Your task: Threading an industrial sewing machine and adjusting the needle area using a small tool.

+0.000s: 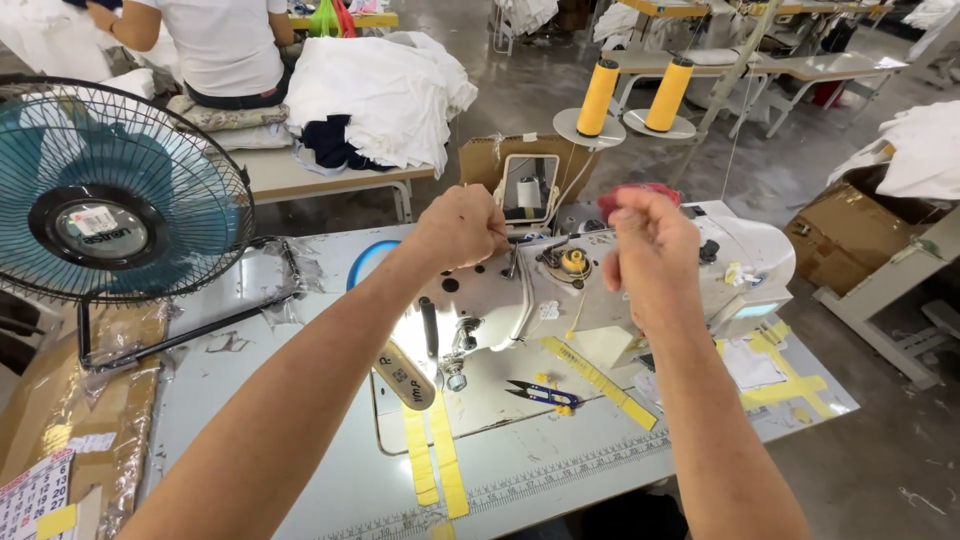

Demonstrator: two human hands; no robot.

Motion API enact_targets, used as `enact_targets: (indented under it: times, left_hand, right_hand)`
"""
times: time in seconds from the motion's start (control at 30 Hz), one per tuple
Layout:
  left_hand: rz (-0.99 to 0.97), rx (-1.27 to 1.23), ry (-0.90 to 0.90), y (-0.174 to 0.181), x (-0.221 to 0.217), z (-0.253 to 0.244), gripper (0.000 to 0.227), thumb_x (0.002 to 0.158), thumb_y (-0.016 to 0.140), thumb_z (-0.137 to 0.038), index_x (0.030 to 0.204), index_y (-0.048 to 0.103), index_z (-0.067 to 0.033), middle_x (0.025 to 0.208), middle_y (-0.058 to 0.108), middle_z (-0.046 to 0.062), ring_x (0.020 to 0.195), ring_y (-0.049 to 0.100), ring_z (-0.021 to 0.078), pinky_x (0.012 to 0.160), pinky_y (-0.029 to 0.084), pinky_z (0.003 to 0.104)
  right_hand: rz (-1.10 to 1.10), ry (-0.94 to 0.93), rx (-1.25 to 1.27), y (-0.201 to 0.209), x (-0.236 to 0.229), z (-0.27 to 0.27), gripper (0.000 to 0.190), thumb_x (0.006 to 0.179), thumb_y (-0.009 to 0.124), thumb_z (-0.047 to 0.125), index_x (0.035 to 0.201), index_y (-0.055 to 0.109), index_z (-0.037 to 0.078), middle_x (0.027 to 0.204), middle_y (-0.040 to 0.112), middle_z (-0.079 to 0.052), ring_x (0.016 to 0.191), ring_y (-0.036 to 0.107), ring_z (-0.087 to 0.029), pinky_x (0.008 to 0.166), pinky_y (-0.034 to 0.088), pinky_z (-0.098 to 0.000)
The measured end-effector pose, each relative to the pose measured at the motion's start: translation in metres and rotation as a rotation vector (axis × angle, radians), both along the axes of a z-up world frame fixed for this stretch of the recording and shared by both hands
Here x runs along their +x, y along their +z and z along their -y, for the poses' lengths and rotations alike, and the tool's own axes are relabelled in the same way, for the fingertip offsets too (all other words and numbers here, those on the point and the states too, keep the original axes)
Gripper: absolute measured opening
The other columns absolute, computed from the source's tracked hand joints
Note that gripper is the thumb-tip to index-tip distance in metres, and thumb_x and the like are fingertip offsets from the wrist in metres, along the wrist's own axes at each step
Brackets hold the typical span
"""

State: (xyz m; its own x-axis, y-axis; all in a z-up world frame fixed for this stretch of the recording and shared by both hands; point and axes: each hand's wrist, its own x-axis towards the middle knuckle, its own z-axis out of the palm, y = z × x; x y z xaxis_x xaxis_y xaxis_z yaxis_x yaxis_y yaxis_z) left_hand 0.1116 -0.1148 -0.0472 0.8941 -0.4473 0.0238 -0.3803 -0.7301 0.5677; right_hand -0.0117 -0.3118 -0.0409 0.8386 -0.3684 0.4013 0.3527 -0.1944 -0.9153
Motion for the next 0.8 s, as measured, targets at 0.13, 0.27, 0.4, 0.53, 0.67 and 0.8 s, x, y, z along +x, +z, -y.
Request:
enact_targets:
  times: [0.13, 0.27, 0.4, 0.53, 0.67, 0.8]
  left_hand:
    - [0.016, 0.086, -0.03, -0.01, 0.006, -0.002, 0.029, 0.087, 0.064, -0.011, 0.06, 0.067, -0.0213, 0.059, 0.062, -0.001, 0.058, 0.064, 0.0235, 0.058, 0.053, 0.037]
    - [0.015, 0.13, -0.083, -0.009, 0.014, -0.005, 0.025, 0.082, 0.054, -0.007, 0.059, 0.057, -0.0161, 0.053, 0.056, 0.0, 0.048, 0.057, 0.0222, 0.049, 0.047, 0.036]
    - [-0.034, -0.02, -0.125, 0.001, 0.002, -0.014, 0.028, 0.088, 0.052, -0.007, 0.064, 0.065, -0.0137, 0.059, 0.061, 0.007, 0.057, 0.062, 0.0284, 0.058, 0.051, 0.036]
    - [-0.029, -0.052, -0.108, 0.013, 0.004, -0.027, 0.025, 0.089, 0.049, -0.009, 0.073, 0.068, -0.0121, 0.068, 0.068, 0.009, 0.066, 0.067, 0.0288, 0.064, 0.054, 0.037]
    - [-0.067, -0.12, -0.084, 0.04, -0.029, -0.034, 0.021, 0.095, 0.051, -0.01, 0.094, 0.072, -0.0081, 0.085, 0.071, 0.013, 0.081, 0.069, 0.0325, 0.079, 0.056, 0.042]
    - [-0.028, -0.06, -0.089, 0.015, -0.001, -0.02, 0.03, 0.097, 0.056, -0.01, 0.123, 0.071, -0.0128, 0.112, 0.074, 0.012, 0.111, 0.069, 0.0352, 0.097, 0.054, 0.047]
  right_hand:
    - [-0.125, 0.019, 0.218, 0.009, 0.03, 0.0, 0.057, 0.104, 0.046, 0.015, 0.151, 0.024, -0.008, 0.124, 0.058, -0.029, 0.068, 0.076, -0.037, 0.048, 0.065, -0.0404]
    - [-0.241, 0.521, 0.511, 0.011, 0.041, -0.002, 0.055, 0.1, 0.049, 0.012, 0.146, 0.029, -0.011, 0.115, 0.063, -0.036, 0.068, 0.077, -0.036, 0.047, 0.066, -0.0444]
    - [-0.286, 0.59, 0.485, 0.007, 0.017, -0.013, 0.038, 0.101, 0.052, 0.012, 0.133, 0.055, -0.01, 0.071, 0.07, -0.022, 0.046, 0.071, -0.028, 0.036, 0.059, -0.0428]
    - [-0.311, 0.591, 0.453, -0.008, 0.011, -0.013, 0.036, 0.099, 0.056, 0.01, 0.13, 0.057, -0.008, 0.061, 0.064, -0.019, 0.036, 0.062, -0.023, 0.03, 0.053, -0.0394]
    - [-0.305, 0.509, 0.351, -0.011, 0.005, -0.013, 0.03, 0.097, 0.064, 0.012, 0.123, 0.064, -0.003, 0.056, 0.059, -0.015, 0.031, 0.054, -0.017, 0.028, 0.047, -0.0326]
    - [-0.324, 0.371, 0.292, -0.002, -0.005, -0.024, 0.022, 0.099, 0.061, 0.016, 0.115, 0.067, 0.002, 0.06, 0.051, -0.008, 0.037, 0.046, -0.013, 0.032, 0.041, -0.0288]
